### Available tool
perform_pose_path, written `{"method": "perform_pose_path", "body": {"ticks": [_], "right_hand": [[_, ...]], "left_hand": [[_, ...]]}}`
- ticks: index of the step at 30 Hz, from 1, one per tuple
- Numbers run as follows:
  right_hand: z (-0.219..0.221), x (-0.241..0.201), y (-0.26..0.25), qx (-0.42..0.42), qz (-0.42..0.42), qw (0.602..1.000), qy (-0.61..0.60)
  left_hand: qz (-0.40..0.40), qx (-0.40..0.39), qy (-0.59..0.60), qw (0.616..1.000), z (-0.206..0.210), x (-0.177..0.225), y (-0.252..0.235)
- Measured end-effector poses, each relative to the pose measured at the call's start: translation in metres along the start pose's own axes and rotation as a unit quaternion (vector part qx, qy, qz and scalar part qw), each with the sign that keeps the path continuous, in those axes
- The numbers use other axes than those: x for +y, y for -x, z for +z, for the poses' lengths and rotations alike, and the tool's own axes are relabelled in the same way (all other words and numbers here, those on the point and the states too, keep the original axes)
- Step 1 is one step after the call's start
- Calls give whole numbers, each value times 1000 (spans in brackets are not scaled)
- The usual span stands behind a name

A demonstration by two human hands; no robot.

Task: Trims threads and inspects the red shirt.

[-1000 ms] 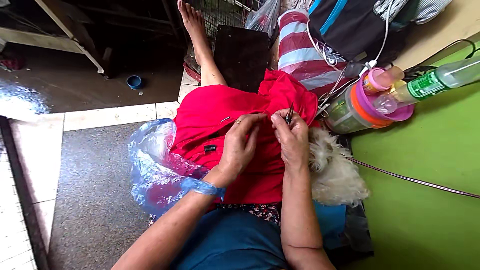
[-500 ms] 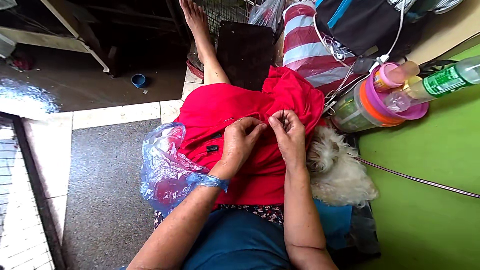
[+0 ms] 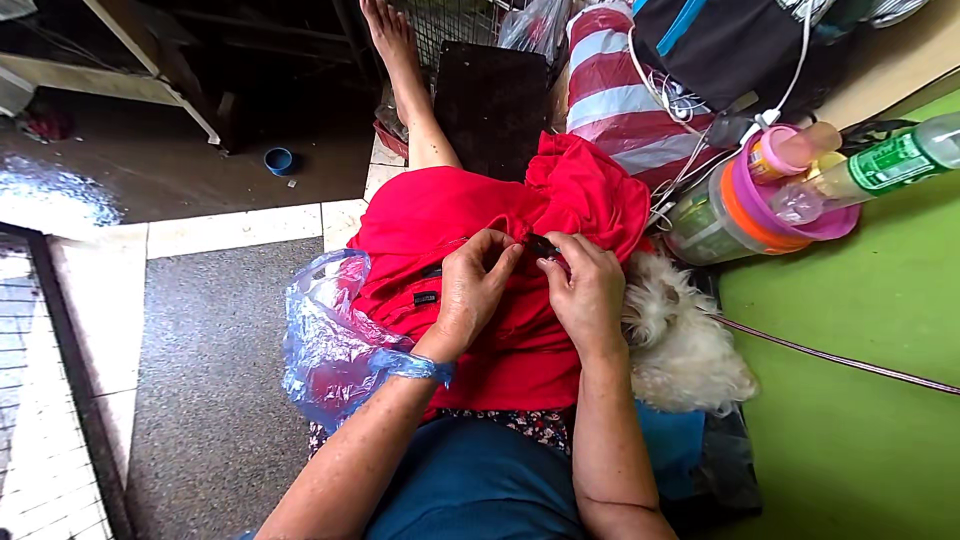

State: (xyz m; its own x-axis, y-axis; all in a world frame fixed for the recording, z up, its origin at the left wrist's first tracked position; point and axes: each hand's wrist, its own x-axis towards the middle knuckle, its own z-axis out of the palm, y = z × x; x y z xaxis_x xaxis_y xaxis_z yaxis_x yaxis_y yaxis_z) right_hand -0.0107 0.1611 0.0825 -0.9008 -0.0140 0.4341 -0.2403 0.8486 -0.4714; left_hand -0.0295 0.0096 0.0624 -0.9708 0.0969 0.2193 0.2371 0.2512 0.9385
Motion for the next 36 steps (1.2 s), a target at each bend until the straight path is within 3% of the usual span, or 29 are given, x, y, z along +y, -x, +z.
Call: {"method": "perform_pose_path", "body": {"ticks": [4, 9, 14, 17, 19, 28, 33, 36], "right_hand": [[4, -3, 0, 5, -1, 1000, 27], [10, 1, 1, 12, 11, 1000, -24], [0, 0, 0, -11, 61, 994, -94], [-16, -9, -1, -71, 51, 995, -55], [-18, -17, -1, -95, 40, 995, -18], [5, -25, -2, -58, 17, 997, 56], [10, -19, -2, -71, 56, 995, 42], [-2, -15, -2, -95, 116, 989, -15]], "left_hand": [[32, -2, -33, 999, 1, -1, 2], [22, -11, -37, 999, 0, 0, 1], [-78, -19, 145, 986, -9, -4, -11], [-93, -9, 195, 976, -9, -3, -10], [-92, -11, 181, 979, -9, 0, -7], [-9, 8, 124, 992, -3, -11, -5], [18, 11, 15, 1000, -5, -6, 2], [83, 46, -25, 995, -2, 0, 11]]}}
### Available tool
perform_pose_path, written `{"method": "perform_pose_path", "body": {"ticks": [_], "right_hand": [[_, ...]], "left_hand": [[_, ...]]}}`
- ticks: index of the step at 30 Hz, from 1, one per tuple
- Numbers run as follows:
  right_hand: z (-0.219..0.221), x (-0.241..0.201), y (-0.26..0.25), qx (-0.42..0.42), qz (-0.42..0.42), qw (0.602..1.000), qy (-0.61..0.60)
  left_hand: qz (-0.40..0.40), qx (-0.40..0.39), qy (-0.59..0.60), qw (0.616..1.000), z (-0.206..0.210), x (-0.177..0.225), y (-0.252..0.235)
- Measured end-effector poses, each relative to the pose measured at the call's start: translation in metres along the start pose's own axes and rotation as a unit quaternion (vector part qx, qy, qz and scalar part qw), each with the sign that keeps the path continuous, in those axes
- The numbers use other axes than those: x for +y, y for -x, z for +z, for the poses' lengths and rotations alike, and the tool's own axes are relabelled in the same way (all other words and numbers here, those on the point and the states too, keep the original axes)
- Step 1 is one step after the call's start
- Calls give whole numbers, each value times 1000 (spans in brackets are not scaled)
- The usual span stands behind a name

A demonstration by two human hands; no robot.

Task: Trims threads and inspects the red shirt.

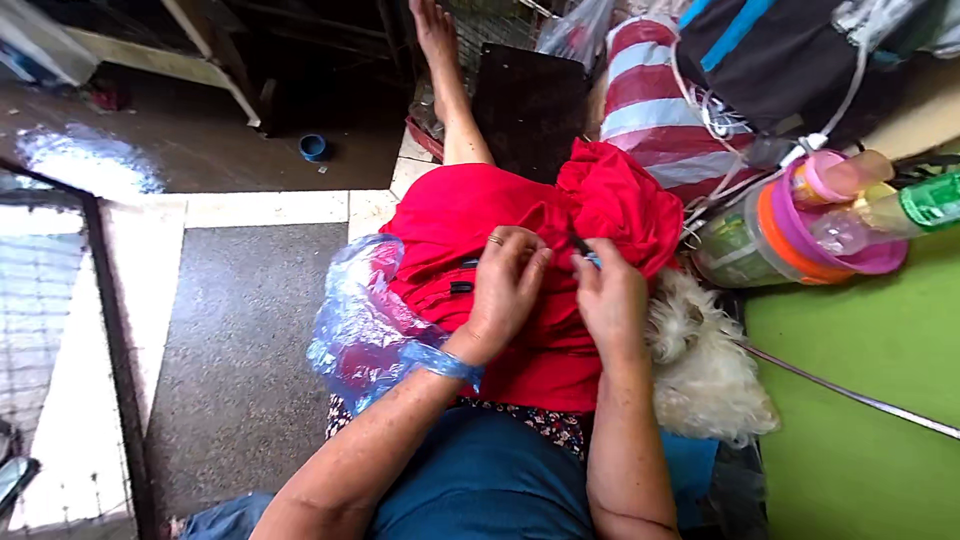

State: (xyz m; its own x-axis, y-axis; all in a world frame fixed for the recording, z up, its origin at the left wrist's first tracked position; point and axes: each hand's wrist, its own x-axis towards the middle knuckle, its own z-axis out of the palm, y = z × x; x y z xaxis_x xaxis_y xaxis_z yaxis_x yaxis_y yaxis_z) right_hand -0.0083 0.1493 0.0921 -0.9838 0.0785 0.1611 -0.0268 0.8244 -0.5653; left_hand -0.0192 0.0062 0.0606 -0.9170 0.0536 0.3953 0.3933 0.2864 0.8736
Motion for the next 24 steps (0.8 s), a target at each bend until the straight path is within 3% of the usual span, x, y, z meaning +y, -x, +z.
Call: {"method": "perform_pose_path", "body": {"ticks": [2, 4, 8, 10, 13, 15, 18, 20, 22, 24], "right_hand": [[-11, 1, 0, 1, 15, 998, -58], [-15, -4, -2, 1, 13, 991, -134], [8, -49, -3, -79, -107, 934, -330], [34, -83, -3, -126, -140, 935, -300], [74, -114, -10, -205, -140, 957, -150], [95, -110, -13, -221, -134, 958, -127], [101, -95, -10, -203, -141, 942, -227], [90, -92, -3, -218, -147, 920, -289], [90, -89, 2, -221, -188, 905, -311], [96, -89, 4, -238, -240, 889, -308]], "left_hand": [[62, -4, 21, 998, -3, 14, 16], [125, -56, 77, 988, -7, 35, 41], [246, -137, 156, 947, -15, 69, 74], [271, -165, 178, 932, -24, 82, 81], [280, -179, 150, 931, -46, 91, 90], [219, -155, 37, 963, -68, 85, 97], [17, -76, -139, 987, -109, 44, 101], [-144, -39, -227, 962, -137, 14, 106], [-334, -85, -265, 900, -161, -2, 107], [-427, -125, -285, 849, -177, -16, 114]]}}
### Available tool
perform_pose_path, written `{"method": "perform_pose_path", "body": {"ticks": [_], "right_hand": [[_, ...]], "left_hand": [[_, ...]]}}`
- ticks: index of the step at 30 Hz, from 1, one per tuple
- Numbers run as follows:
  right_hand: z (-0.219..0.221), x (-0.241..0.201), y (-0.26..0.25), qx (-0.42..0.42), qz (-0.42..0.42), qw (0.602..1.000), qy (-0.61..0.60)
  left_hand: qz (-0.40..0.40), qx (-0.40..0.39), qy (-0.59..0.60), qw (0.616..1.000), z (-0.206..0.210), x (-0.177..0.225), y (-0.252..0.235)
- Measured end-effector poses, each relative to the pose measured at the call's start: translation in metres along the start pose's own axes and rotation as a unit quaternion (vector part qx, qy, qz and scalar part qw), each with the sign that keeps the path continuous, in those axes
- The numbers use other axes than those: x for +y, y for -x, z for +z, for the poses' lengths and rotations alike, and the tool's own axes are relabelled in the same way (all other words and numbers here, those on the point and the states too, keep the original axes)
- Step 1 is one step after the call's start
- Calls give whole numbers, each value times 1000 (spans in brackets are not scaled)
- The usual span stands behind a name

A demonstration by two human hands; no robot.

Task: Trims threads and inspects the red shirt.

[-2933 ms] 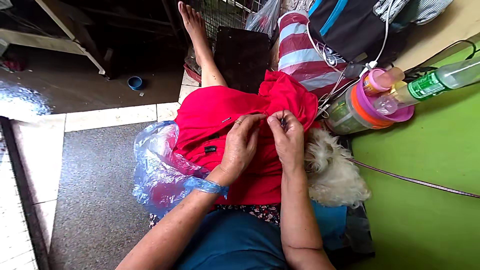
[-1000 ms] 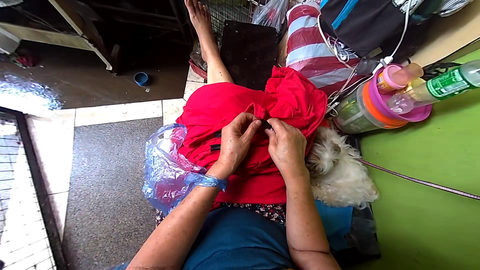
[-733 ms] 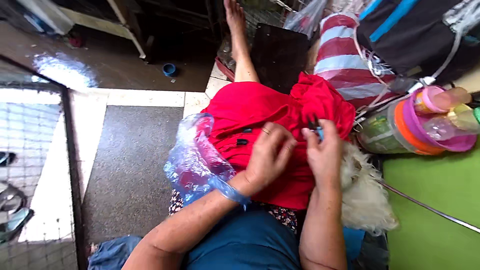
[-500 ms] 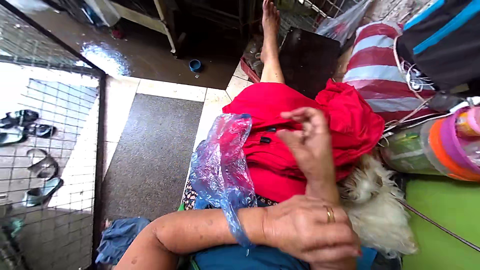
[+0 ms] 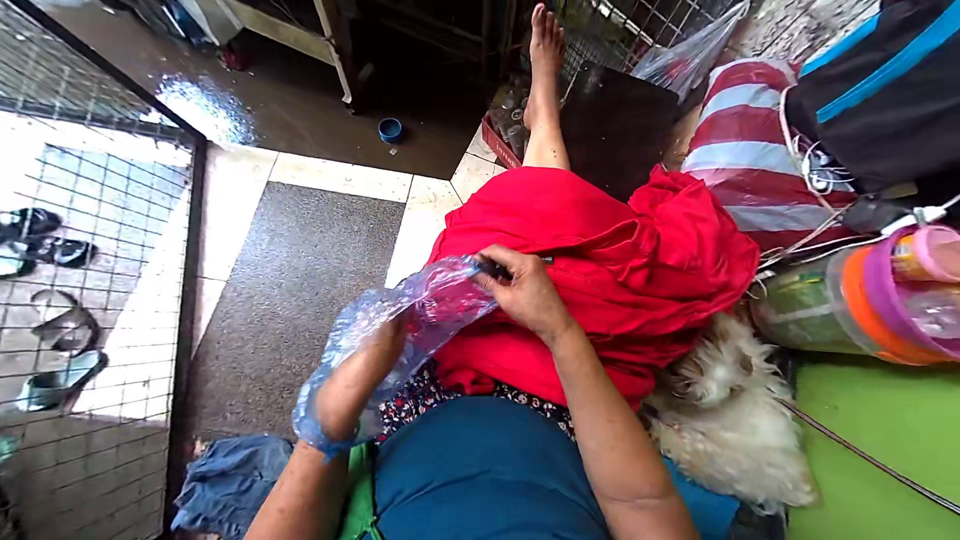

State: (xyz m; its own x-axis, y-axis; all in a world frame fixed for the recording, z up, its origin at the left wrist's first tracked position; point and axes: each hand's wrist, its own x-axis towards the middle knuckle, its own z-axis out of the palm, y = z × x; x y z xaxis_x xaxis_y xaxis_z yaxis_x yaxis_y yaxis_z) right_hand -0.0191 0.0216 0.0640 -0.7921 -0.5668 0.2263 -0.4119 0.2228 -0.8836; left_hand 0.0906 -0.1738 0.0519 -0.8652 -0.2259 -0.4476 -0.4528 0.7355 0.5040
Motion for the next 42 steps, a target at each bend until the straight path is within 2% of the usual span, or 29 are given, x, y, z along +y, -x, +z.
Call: {"method": "perform_pose_path", "body": {"ticks": [1, 3, 6, 7, 9, 10, 11, 13, 14, 17, 20, 24, 28, 32, 35, 36, 39, 40, 42], "right_hand": [[4, 1, 2, -32, -7, 999, 8], [8, -5, 10, -102, 16, 994, 44], [-1, -15, 25, -123, 16, 985, 123], [-11, -18, 29, -100, 10, 985, 137], [-43, -25, 36, -21, 15, 987, 157], [-61, -27, 39, 33, 26, 985, 170], [-79, -28, 42, 87, 43, 977, 191], [-107, -21, 46, 169, 97, 952, 236], [-117, -15, 48, 183, 138, 940, 255], [-133, 2, 44, 141, 260, 916, 272], [-139, 11, 31, 127, 273, 908, 290], [-151, 10, 14, 65, 288, 914, 279], [-157, 15, 11, 17, 263, 938, 228], [-177, 21, -8, 109, 159, 948, 252], [-181, 56, -42, 169, 124, 935, 286], [-178, 77, -50, 157, 141, 930, 300], [-150, 138, -47, 93, 264, 909, 307], [-144, 149, -41, 114, 284, 909, 284], [-143, 152, -29, 195, 263, 912, 247]], "left_hand": [[-26, -13, -17, 999, -4, -8, -1], [-15, -18, -10, 1000, -16, -20, 0], [91, -31, 80, 992, -33, -35, 10], [153, -58, 126, 979, -39, -41, 15], [276, -133, 256, 917, -43, -45, 17], [308, -159, 311, 885, -42, -39, 15], [315, -148, 342, 873, -39, -31, 13], [284, -41, 320, 903, -26, -11, 1], [261, 9, 283, 923, -18, 1, -10], [243, 78, 216, 942, 9, 32, -53], [271, 113, 172, 940, 20, 50, -84], [215, 100, 184, 954, -8, 65, -104], [187, 98, 290, 933, -25, 76, -122], [195, 109, 321, 921, -29, 86, -142], [211, 120, 264, 933, -20, 97, -165], [211, 90, 230, 946, -13, 98, -173], [210, -19, 146, 967, 27, 85, -187], [208, -35, 142, 967, 37, 79, -184], [187, -40, 181, 965, 36, 68, -171]]}}
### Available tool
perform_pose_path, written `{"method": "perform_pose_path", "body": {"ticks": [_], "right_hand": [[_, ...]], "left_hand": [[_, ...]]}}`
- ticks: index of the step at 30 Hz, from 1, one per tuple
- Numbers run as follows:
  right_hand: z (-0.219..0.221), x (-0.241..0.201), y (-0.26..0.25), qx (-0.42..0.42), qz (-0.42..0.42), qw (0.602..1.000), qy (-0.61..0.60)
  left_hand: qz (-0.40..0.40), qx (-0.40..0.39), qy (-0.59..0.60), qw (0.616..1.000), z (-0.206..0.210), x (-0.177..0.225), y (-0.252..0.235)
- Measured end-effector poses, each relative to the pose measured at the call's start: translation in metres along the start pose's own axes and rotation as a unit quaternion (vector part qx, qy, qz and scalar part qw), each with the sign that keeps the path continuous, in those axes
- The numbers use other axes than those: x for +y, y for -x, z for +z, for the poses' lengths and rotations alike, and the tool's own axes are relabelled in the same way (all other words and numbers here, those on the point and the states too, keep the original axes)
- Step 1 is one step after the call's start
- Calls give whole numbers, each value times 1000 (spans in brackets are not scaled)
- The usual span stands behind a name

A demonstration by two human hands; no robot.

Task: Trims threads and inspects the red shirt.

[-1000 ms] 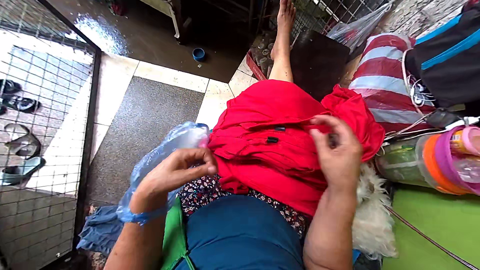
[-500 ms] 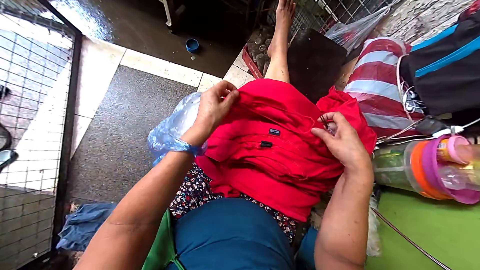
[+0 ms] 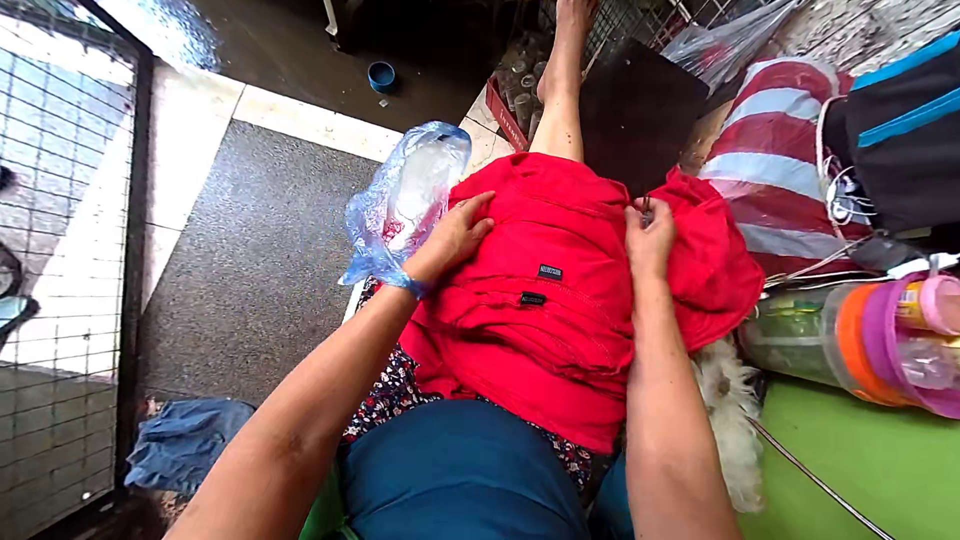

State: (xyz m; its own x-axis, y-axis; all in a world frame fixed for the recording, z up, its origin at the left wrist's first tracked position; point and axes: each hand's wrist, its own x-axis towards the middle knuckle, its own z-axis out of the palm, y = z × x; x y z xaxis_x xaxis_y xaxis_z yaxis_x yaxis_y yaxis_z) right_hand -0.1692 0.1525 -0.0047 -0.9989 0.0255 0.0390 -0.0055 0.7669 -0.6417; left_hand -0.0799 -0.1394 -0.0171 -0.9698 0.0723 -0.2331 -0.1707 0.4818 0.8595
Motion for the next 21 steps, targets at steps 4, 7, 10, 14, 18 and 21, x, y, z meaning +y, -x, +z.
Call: {"method": "perform_pose_path", "body": {"ticks": [4, 7, 10, 14, 18, 21], "right_hand": [[-17, -13, 26, 116, -78, 986, -91], [-41, -55, 58, 34, -122, 984, -122], [-53, -106, 104, -95, -146, 978, -111], [-25, -122, 141, -129, -162, 974, -93], [-16, -114, 147, -76, -169, 980, -66], [-17, -114, 147, -82, -183, 978, -56]], "left_hand": [[33, 130, 54, 989, -6, 12, 56], [113, 183, 70, 974, 13, 22, 84], [119, 147, 15, 982, 32, 37, 92], [121, 128, -14, 984, 31, 40, 83], [73, 93, 90, 989, 16, 29, 84], [-9, 64, 280, 958, 9, 18, 85]]}}
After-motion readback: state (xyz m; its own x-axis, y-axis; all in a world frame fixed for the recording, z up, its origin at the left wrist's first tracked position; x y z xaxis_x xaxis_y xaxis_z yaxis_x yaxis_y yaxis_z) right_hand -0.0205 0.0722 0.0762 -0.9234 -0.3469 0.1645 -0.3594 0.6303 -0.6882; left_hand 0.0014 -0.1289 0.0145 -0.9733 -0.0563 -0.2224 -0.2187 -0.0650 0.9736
